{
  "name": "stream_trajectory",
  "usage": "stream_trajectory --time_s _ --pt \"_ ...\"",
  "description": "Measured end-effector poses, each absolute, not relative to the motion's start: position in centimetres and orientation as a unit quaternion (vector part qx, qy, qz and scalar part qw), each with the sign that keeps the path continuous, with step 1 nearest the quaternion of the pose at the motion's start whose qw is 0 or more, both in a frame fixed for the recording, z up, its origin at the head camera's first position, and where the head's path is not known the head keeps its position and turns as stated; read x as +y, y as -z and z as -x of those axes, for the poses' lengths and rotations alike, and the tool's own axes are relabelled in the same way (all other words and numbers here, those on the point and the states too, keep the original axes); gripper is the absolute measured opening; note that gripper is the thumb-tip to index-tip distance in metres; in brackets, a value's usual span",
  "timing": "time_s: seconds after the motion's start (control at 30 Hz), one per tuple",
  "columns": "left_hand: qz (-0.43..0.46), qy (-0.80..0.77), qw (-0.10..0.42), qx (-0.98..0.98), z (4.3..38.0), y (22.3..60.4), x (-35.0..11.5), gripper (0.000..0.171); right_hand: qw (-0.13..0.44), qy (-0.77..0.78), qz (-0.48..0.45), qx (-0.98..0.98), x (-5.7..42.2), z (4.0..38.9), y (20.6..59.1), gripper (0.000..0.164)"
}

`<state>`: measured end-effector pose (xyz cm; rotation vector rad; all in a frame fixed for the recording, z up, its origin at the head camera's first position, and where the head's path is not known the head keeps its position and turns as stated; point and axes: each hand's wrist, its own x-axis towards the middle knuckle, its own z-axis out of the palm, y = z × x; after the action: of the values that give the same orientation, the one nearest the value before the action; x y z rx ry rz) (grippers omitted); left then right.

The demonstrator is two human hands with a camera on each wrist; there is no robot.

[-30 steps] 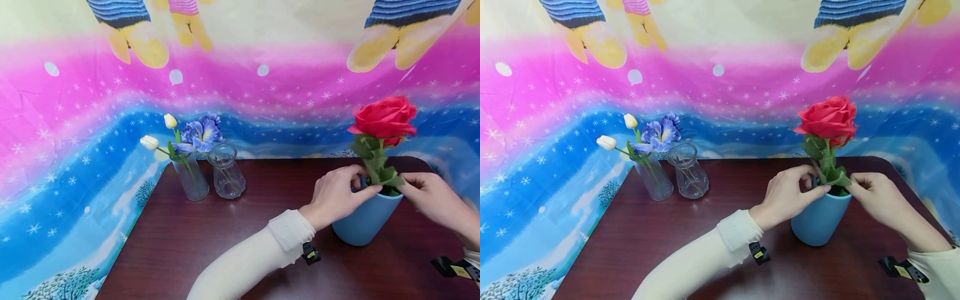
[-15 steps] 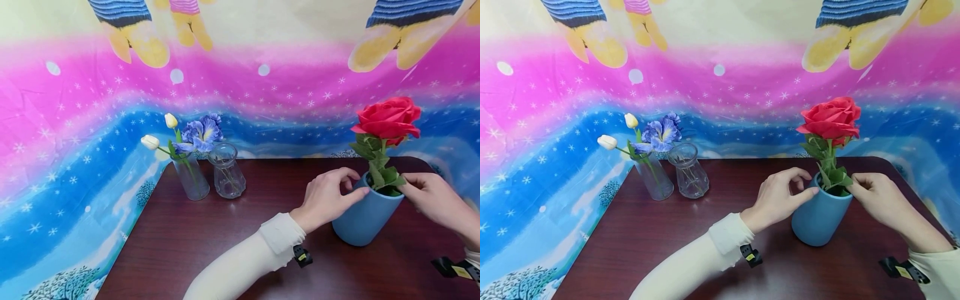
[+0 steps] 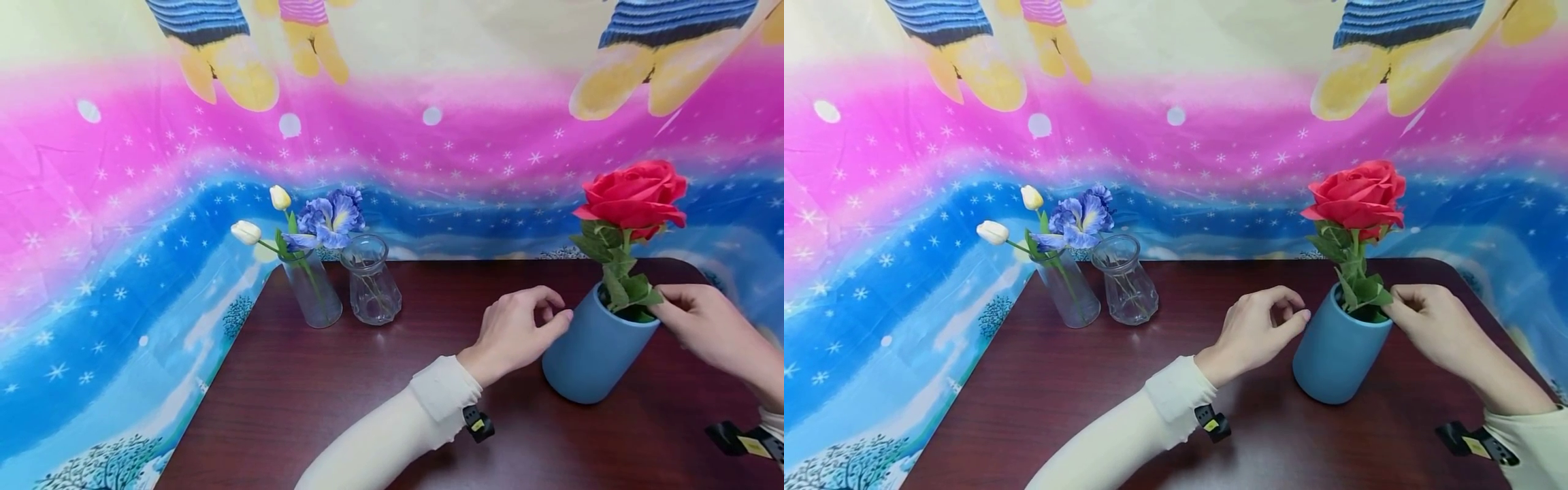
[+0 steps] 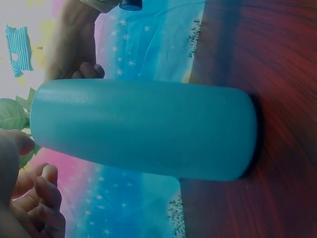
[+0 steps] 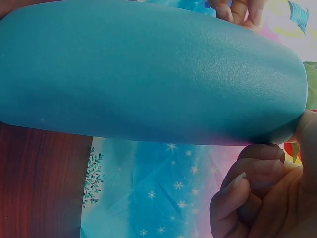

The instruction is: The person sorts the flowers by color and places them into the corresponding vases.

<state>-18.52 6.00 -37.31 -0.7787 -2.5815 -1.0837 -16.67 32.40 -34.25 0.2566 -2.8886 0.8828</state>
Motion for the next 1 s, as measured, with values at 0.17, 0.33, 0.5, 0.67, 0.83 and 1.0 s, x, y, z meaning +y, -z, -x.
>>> stream_trajectory --time_s 0.17,0.33,0.5,0.67,0.83,1.0 --pt "0.261 0.373 0.119 -0.882 18.6 37.8 5.2 0.019 0.060 -0.291 -0.088 -0.951 32.4 16.7 34.2 0.046" --pt "0.252 0.370 0.116 -0.886 18.7 38.3 4.4 0.019 0.059 -0.289 -0.088 -0.951 32.4 16.7 34.2 0.046" --pt "0.244 0.376 0.108 -0.887 18.5 39.1 3.6 0.017 0.055 -0.285 -0.084 -0.953 32.3 16.7 34.2 0.046" --pt "0.234 0.385 0.104 -0.886 18.6 39.9 2.8 0.017 0.054 -0.284 -0.081 -0.954 32.3 16.6 34.3 0.046" --pt "0.224 0.389 0.101 -0.888 18.5 40.4 2.0 0.016 0.053 -0.284 -0.083 -0.954 32.4 16.7 34.3 0.045" --pt "0.218 0.381 0.099 -0.893 18.4 40.8 1.2 0.016 0.051 -0.278 -0.086 -0.955 32.4 16.8 34.1 0.045"
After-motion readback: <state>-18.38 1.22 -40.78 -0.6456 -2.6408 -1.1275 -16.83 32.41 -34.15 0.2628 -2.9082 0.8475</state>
